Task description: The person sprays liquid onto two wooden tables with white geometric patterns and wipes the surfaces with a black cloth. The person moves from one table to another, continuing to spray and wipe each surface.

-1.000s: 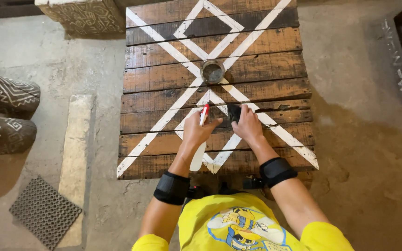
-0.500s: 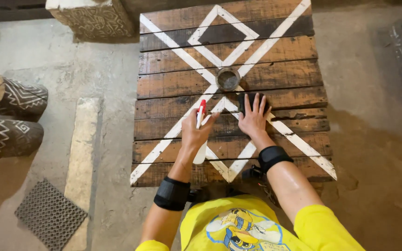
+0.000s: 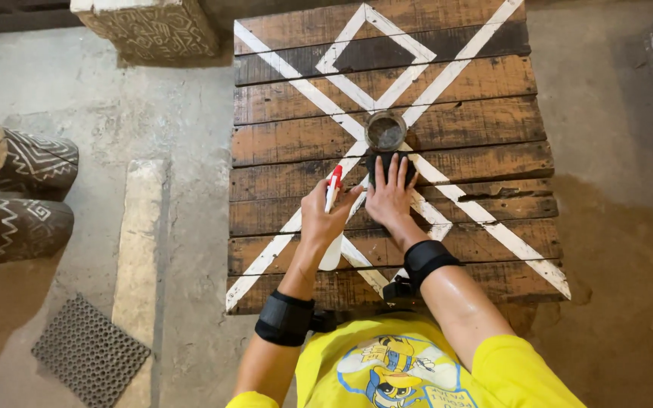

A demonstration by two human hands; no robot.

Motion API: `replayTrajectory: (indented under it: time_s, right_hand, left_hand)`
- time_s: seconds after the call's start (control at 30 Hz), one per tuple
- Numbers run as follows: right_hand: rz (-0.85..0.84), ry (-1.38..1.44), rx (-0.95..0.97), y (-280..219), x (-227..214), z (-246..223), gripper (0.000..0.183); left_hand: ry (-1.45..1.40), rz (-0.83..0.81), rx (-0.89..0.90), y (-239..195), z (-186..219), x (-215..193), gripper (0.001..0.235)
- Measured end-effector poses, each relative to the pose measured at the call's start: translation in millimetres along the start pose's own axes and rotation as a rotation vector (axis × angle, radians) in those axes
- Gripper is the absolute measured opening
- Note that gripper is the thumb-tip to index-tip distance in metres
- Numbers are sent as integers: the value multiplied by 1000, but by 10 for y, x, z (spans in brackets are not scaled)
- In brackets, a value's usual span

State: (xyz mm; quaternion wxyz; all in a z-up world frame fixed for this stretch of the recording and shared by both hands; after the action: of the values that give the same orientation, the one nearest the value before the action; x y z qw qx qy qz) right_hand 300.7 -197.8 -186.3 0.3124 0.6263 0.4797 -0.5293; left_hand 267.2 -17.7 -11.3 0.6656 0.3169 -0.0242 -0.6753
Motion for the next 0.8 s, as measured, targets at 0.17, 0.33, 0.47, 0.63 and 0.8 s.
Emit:
replayTrajectory:
  time_s: [0.17, 0.33, 0.47, 0.63, 0.8]
  right_hand:
    - [-35, 38, -40, -51, 10, -341, 78]
    - [-52, 23, -95, -123, -13, -640, 79]
    - [-187, 12, -221, -286, -187, -788, 78]
    - [-168, 16, -408, -341, -209, -452, 56]
    - [-83, -6, -346, -313, -347, -4, 58]
  left_hand:
    - [34, -40, -91, 22, -53, -80, 43]
    - [50, -58, -128, -16, -212, -154, 44]
    - [66, -160, -239, -13, -295, -120, 43]
    - [-51, -25, -22, 119, -48, -61, 37]
    - [-59, -48, -51, 203, 20, 129, 34]
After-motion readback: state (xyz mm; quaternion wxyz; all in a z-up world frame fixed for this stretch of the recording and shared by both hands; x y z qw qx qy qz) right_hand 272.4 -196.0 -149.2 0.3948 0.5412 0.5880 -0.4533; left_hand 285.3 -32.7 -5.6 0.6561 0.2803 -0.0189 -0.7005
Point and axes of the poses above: each hand's wrist, its own y-axis towards the middle knuckle, its own x-axis out of the palm, z = x × y, the point moved 6 cm from there along y, towards the middle knuckle, and after that the axes turned 13 degrees about x, right-handed, at the moved point
